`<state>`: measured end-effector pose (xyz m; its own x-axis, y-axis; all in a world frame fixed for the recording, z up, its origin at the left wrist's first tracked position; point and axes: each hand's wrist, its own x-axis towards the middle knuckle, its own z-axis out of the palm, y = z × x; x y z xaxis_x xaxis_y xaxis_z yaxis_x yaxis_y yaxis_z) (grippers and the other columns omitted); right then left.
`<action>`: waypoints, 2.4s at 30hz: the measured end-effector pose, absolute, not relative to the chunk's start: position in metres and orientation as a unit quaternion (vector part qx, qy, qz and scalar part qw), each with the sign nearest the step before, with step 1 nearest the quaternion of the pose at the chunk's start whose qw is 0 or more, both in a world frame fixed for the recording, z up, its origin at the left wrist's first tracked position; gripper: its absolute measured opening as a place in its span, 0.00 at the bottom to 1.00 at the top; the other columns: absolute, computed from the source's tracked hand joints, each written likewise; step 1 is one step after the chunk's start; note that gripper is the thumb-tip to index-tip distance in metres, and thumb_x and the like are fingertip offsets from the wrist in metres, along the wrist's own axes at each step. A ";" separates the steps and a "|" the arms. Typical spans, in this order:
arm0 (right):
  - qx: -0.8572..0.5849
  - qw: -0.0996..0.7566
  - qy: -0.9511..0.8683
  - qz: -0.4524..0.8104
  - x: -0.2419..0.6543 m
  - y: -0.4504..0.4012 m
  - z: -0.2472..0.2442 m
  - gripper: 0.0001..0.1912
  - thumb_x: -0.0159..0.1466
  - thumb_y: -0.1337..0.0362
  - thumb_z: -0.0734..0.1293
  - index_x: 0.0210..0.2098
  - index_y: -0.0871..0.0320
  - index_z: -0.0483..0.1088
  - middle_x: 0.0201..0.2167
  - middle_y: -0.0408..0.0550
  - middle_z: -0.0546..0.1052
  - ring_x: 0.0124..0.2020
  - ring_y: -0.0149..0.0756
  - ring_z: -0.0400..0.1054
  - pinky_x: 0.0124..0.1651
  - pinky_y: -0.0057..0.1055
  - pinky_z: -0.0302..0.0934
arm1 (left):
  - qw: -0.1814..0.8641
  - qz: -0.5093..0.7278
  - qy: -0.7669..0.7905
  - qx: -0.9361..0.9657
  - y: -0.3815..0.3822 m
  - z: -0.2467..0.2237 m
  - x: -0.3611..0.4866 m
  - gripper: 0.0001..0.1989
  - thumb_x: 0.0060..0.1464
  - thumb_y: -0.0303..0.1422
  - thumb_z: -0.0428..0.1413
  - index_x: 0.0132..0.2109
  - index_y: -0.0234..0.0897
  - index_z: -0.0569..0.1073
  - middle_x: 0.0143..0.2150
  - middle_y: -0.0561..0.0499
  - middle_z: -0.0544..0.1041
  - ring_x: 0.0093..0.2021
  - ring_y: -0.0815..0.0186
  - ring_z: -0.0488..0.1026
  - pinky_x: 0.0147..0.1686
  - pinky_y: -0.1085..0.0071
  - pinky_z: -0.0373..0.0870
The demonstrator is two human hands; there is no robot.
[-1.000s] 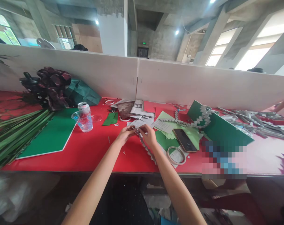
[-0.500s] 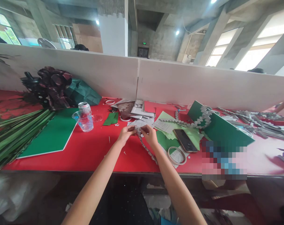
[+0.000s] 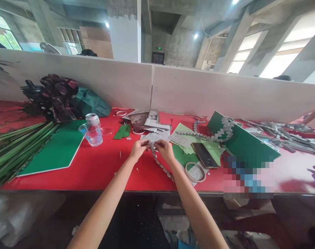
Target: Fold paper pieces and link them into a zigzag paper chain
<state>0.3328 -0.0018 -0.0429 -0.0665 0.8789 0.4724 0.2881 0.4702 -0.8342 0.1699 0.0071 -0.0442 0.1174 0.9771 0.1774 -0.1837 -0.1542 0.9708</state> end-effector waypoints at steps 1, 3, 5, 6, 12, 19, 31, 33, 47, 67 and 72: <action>-0.431 0.528 -0.677 0.278 0.333 -0.002 -0.043 0.09 0.57 0.59 0.65 0.29 0.59 0.73 0.23 0.46 0.75 0.23 0.35 0.68 0.29 0.30 0.61 | 0.529 0.547 0.377 0.527 0.007 -0.044 0.170 0.15 0.38 0.30 0.67 0.37 0.33 0.80 0.27 0.51 0.78 0.22 0.70 0.66 0.25 0.72 0.62; -0.432 0.524 -0.681 0.273 0.333 -0.003 -0.041 0.08 0.57 0.60 0.65 0.28 0.59 0.73 0.22 0.45 0.75 0.23 0.35 0.68 0.29 0.30 0.61 | 0.530 0.548 0.379 0.525 0.006 -0.043 0.170 0.15 0.37 0.30 0.67 0.37 0.33 0.80 0.27 0.52 0.78 0.22 0.71 0.65 0.25 0.72 0.62; -0.431 0.523 -0.683 0.272 0.333 -0.003 -0.040 0.08 0.57 0.61 0.65 0.28 0.59 0.73 0.22 0.45 0.75 0.22 0.34 0.67 0.29 0.30 0.61 | 0.534 0.549 0.380 0.519 0.005 -0.041 0.170 0.15 0.37 0.29 0.67 0.37 0.33 0.80 0.27 0.52 0.78 0.22 0.70 0.66 0.25 0.72 0.63; -0.430 0.523 -0.683 0.273 0.332 -0.004 -0.039 0.08 0.57 0.61 0.65 0.28 0.59 0.73 0.22 0.45 0.75 0.22 0.34 0.67 0.29 0.30 0.61 | 0.537 0.550 0.380 0.515 0.005 -0.041 0.170 0.15 0.37 0.29 0.67 0.36 0.33 0.80 0.27 0.51 0.78 0.22 0.70 0.66 0.26 0.72 0.63; -0.429 0.524 -0.675 0.292 0.332 -0.003 -0.040 0.08 0.57 0.60 0.66 0.26 0.58 0.72 0.21 0.45 0.75 0.23 0.34 0.67 0.28 0.30 0.61 | 0.553 0.546 0.376 0.505 0.004 -0.040 0.169 0.16 0.34 0.30 0.68 0.36 0.33 0.79 0.27 0.50 0.78 0.25 0.67 0.70 0.29 0.70 0.66; -0.424 0.524 -0.667 0.317 0.333 0.004 -0.049 0.06 0.56 0.61 0.66 0.28 0.58 0.70 0.22 0.43 0.74 0.24 0.33 0.67 0.29 0.29 0.61 | 0.554 0.546 0.377 0.503 0.010 -0.047 0.170 0.17 0.34 0.32 0.68 0.36 0.33 0.79 0.31 0.49 0.79 0.28 0.66 0.71 0.30 0.71 0.67; -0.415 0.526 -0.648 0.363 0.332 0.000 -0.045 0.07 0.53 0.61 0.67 0.26 0.60 0.70 0.23 0.44 0.73 0.25 0.31 0.64 0.29 0.27 0.59 | 0.540 0.513 0.403 0.532 0.009 -0.047 0.172 0.22 0.35 0.43 0.68 0.36 0.32 0.76 0.27 0.52 0.76 0.27 0.67 0.70 0.31 0.69 0.68; -0.408 0.521 -0.641 0.389 0.333 -0.001 -0.045 0.07 0.53 0.61 0.67 0.25 0.60 0.70 0.21 0.43 0.72 0.23 0.31 0.64 0.28 0.27 0.59 | 0.534 0.509 0.409 0.538 0.010 -0.049 0.172 0.23 0.35 0.43 0.67 0.36 0.31 0.76 0.28 0.51 0.76 0.27 0.67 0.70 0.30 0.70 0.66; -0.400 0.512 -0.640 0.410 0.336 0.007 -0.052 0.07 0.53 0.61 0.67 0.27 0.59 0.68 0.24 0.42 0.71 0.26 0.31 0.63 0.31 0.28 0.57 | 0.496 0.504 0.433 0.559 0.012 -0.053 0.172 0.23 0.36 0.44 0.67 0.38 0.32 0.77 0.34 0.48 0.78 0.33 0.64 0.72 0.32 0.71 0.66; -0.399 0.505 -0.680 0.351 0.331 0.009 -0.057 0.06 0.57 0.60 0.63 0.31 0.56 0.64 0.29 0.42 0.70 0.31 0.33 0.65 0.37 0.30 0.59 | 0.578 0.447 0.419 0.539 0.006 -0.048 0.176 0.24 0.36 0.39 0.67 0.40 0.34 0.72 0.32 0.51 0.75 0.32 0.62 0.73 0.36 0.62 0.72; -0.393 0.500 -0.690 0.345 0.331 0.007 -0.054 0.06 0.57 0.60 0.63 0.31 0.56 0.64 0.29 0.43 0.71 0.32 0.34 0.65 0.37 0.29 0.59 | 0.589 0.439 0.424 0.529 0.005 -0.046 0.174 0.23 0.33 0.37 0.68 0.38 0.34 0.72 0.30 0.51 0.75 0.32 0.63 0.73 0.37 0.64 0.71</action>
<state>0.3310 0.0068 -0.0540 -0.1899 0.8877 0.4195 0.1973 0.4531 -0.8694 0.1740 0.0053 -0.0458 0.2541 0.9666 -0.0341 -0.0685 0.0531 0.9962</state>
